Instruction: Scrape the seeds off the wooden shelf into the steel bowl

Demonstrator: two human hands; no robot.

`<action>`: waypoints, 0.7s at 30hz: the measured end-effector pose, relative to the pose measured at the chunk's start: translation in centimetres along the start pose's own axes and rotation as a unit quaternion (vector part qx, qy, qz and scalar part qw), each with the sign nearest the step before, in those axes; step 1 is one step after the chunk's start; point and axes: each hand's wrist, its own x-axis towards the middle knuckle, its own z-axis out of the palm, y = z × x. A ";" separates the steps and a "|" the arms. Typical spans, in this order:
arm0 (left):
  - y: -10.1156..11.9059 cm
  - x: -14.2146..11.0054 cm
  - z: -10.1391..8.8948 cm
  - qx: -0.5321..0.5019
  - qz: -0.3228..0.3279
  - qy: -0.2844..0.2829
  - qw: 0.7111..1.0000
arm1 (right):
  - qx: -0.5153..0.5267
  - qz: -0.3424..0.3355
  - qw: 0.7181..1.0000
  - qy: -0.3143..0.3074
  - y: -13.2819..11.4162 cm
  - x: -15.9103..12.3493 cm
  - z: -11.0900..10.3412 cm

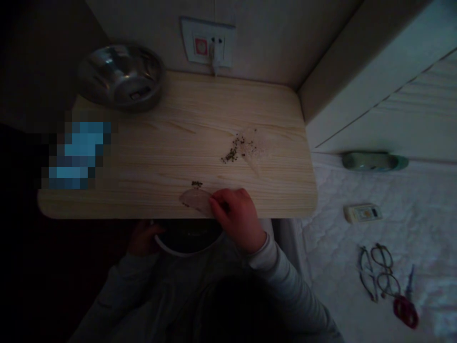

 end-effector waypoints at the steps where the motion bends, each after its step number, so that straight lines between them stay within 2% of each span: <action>1: 0.2 -0.2 0.0 -0.015 -0.028 -0.001 0.999 | -0.001 -0.014 1.000 -0.012 -0.2 0.0 0.1; 5: 1.1 -1.4 0.2 -0.112 -0.110 0.021 0.987 | 0.020 -0.077 0.994 -0.071 -1.0 -1.0 0.3; 7: 1.5 -2.1 0.3 -0.150 -0.129 0.039 0.979 | 0.050 -0.063 0.994 -0.070 -1.2 -1.9 0.5; 9: 1.7 -2.7 0.4 -0.155 -0.132 0.045 0.978 | 0.103 -0.003 0.994 -0.031 -1.0 -3.0 0.6; 11: 1.7 -3.3 0.3 -0.150 -0.135 0.044 0.978 | 0.179 0.060 0.982 0.012 -0.6 -4.2 0.9; 14: 1.4 -4.1 -0.1 -0.145 -0.134 0.044 0.979 | 0.257 0.087 0.960 0.061 0.1 -6.1 1.1; 17: 0.8 -5.0 -0.9 -0.146 -0.107 0.040 0.983 | 0.297 0.126 0.943 0.079 0.4 -8.1 1.5; 19: 0.4 -5.9 -1.6 -0.151 -0.081 0.035 0.985 | 0.333 0.157 0.922 0.117 0.5 -9.3 1.7; 21: 0.1 -6.9 -2.1 -0.160 -0.065 0.031 0.984 | 0.401 0.182 0.883 0.162 0.6 -10.4 2.0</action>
